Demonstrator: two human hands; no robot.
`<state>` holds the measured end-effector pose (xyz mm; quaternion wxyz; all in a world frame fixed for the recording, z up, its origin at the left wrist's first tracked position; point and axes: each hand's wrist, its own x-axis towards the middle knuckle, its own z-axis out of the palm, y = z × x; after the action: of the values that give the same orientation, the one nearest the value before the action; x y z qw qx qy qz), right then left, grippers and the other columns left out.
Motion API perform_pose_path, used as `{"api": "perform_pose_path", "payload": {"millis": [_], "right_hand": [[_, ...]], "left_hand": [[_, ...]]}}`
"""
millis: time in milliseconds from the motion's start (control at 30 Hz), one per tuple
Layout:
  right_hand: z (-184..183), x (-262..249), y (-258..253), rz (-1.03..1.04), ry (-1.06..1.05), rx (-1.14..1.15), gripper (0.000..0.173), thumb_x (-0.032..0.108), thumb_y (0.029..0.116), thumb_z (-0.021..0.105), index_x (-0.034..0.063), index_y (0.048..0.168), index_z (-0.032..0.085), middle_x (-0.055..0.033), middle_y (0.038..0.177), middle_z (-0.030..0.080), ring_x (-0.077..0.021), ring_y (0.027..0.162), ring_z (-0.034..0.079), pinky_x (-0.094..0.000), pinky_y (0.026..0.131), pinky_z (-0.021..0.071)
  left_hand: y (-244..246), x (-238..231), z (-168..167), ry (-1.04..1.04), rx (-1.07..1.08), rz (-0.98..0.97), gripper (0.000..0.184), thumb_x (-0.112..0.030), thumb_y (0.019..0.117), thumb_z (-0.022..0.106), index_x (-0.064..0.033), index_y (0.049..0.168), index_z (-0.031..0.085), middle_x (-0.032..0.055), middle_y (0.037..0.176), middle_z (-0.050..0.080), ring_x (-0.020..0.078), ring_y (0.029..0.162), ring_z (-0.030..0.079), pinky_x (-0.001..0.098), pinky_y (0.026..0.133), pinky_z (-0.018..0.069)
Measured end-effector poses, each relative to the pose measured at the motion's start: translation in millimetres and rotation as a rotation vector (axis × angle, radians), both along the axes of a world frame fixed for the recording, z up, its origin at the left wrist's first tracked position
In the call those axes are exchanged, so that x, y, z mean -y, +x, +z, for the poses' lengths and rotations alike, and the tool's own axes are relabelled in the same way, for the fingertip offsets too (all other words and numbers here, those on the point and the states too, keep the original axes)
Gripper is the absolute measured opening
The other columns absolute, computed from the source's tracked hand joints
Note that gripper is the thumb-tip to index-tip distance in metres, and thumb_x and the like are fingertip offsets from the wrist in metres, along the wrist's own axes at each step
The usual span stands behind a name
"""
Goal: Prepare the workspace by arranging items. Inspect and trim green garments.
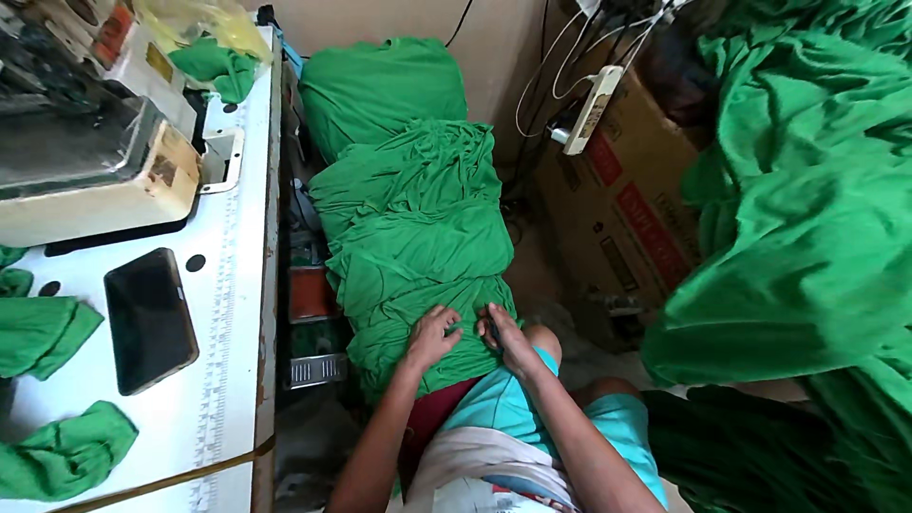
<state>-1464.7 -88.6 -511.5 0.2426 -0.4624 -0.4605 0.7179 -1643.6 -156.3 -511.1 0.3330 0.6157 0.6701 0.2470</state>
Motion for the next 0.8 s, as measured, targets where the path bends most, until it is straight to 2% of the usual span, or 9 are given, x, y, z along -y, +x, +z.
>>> {"api": "perform_pose_path", "payload": {"millis": [100, 233, 333, 400, 467, 533, 567, 667, 800], "right_hand": [[0.8, -2.2, 2.7, -0.039, -0.025, -0.006, 0.043, 0.033, 0.1142, 0.021, 0.0016, 0.121, 0.05, 0.0014, 0.072, 0.055, -0.0044, 0.047, 0.042, -0.019, 0.045, 0.0373], [-1.2, -5.7, 6.3, -0.081, -0.077, -0.016, 0.042, 0.035, 0.1143, 0.023, 0.0032, 0.119, 0.05, 0.0013, 0.07, 0.054, -0.0052, 0.047, 0.042, -0.0196, 0.045, 0.038], [-0.9, -4.7, 5.5, -0.029, -0.023, 0.007, 0.035, 0.029, 0.1142, 0.026, 0.0028, 0.118, 0.048, 0.0012, 0.071, 0.054, -0.0051, 0.048, 0.042, -0.0197, 0.046, 0.038], [0.8, -4.2, 5.3, 0.016, 0.022, 0.038, 0.03, 0.027, 0.1138, 0.03, 0.0025, 0.119, 0.047, 0.0012, 0.073, 0.055, -0.0047, 0.049, 0.042, -0.02, 0.047, 0.0379], [0.9, -3.2, 6.3, 0.019, 0.025, 0.035, 0.029, 0.027, 0.1136, 0.032, 0.0026, 0.118, 0.047, 0.0013, 0.072, 0.055, -0.0043, 0.048, 0.042, -0.0195, 0.047, 0.0374], [0.1, -3.6, 7.6, 0.006, 0.009, 0.021, 0.03, 0.027, 0.1138, 0.031, 0.0028, 0.117, 0.048, 0.0014, 0.071, 0.055, -0.0041, 0.048, 0.042, -0.0191, 0.047, 0.0375], [-0.2, -3.4, 7.8, 0.001, 0.005, 0.017, 0.03, 0.027, 0.1138, 0.031, 0.0028, 0.116, 0.048, 0.0013, 0.071, 0.055, -0.0042, 0.048, 0.042, -0.0189, 0.047, 0.0376], [-0.7, -2.0, 7.0, 0.007, 0.022, 0.028, 0.028, 0.025, 0.1133, 0.032, 0.0022, 0.117, 0.047, 0.0013, 0.071, 0.054, -0.0042, 0.049, 0.043, -0.0188, 0.048, 0.0378], [-2.0, -0.9, 6.2, 0.053, 0.077, 0.055, 0.022, 0.022, 0.1116, 0.037, 0.0028, 0.115, 0.047, 0.0013, 0.071, 0.056, -0.0042, 0.049, 0.044, -0.0199, 0.049, 0.0388]], "left_hand": [[7.1, 1.6, 1.5, 0.018, -0.079, 0.01, 0.028, -0.02, 0.1051, 0.054, 0.0005, 0.113, 0.071, 0.0187, 0.117, 0.069, 0.032, 0.111, 0.067, 0.0473, 0.1, 0.0515], [6.1, -2.0, 12.0, -0.129, -0.031, 0.091, 0.034, -0.021, 0.1101, 0.042, 0.003, 0.124, 0.062, 0.02, 0.116, 0.069, 0.0319, 0.107, 0.069, 0.0483, 0.1, 0.0523], [0.9, -1.5, 6.7, -0.077, 0.032, 0.083, 0.032, -0.021, 0.1085, 0.045, 0.0028, 0.119, 0.063, 0.0188, 0.11, 0.07, 0.0297, 0.101, 0.07, 0.0461, 0.094, 0.0547], [-2.5, -0.8, 1.2, -0.005, 0.029, 0.015, 0.026, -0.014, 0.1016, 0.052, 0.0014, 0.116, 0.067, 0.0185, 0.113, 0.068, 0.0281, 0.097, 0.068, 0.0428, 0.088, 0.0554], [-2.4, -1.6, 0.0, 0.014, -0.034, -0.058, 0.026, -0.011, 0.0982, 0.056, -0.0006, 0.118, 0.069, 0.018, 0.123, 0.065, 0.0275, 0.105, 0.067, 0.0413, 0.093, 0.0547], [2.2, -3.0, 0.9, 0.029, -0.127, -0.106, 0.025, -0.012, 0.1016, 0.055, 0.0008, 0.117, 0.071, 0.019, 0.128, 0.065, 0.0313, 0.12, 0.063, 0.0434, 0.105, 0.05], [5.6, -3.6, 0.4, 0.039, -0.179, -0.117, 0.026, -0.012, 0.1035, 0.054, 0.0022, 0.116, 0.071, 0.02, 0.127, 0.065, 0.0337, 0.124, 0.061, 0.0448, 0.107, 0.0489], [12.2, -7.0, 2.2, -0.014, -0.277, -0.119, 0.029, -0.012, 0.1069, 0.047, 0.0045, 0.119, 0.067, 0.0225, 0.128, 0.064, 0.0377, 0.124, 0.06, 0.048, 0.104, 0.0497], [8.8, -11.9, 19.6, -0.206, -0.186, -0.058, 0.033, -0.012, 0.1092, 0.038, 0.005, 0.129, 0.058, 0.0244, 0.133, 0.059, 0.0373, 0.127, 0.058, 0.0486, 0.109, 0.0453]]}}
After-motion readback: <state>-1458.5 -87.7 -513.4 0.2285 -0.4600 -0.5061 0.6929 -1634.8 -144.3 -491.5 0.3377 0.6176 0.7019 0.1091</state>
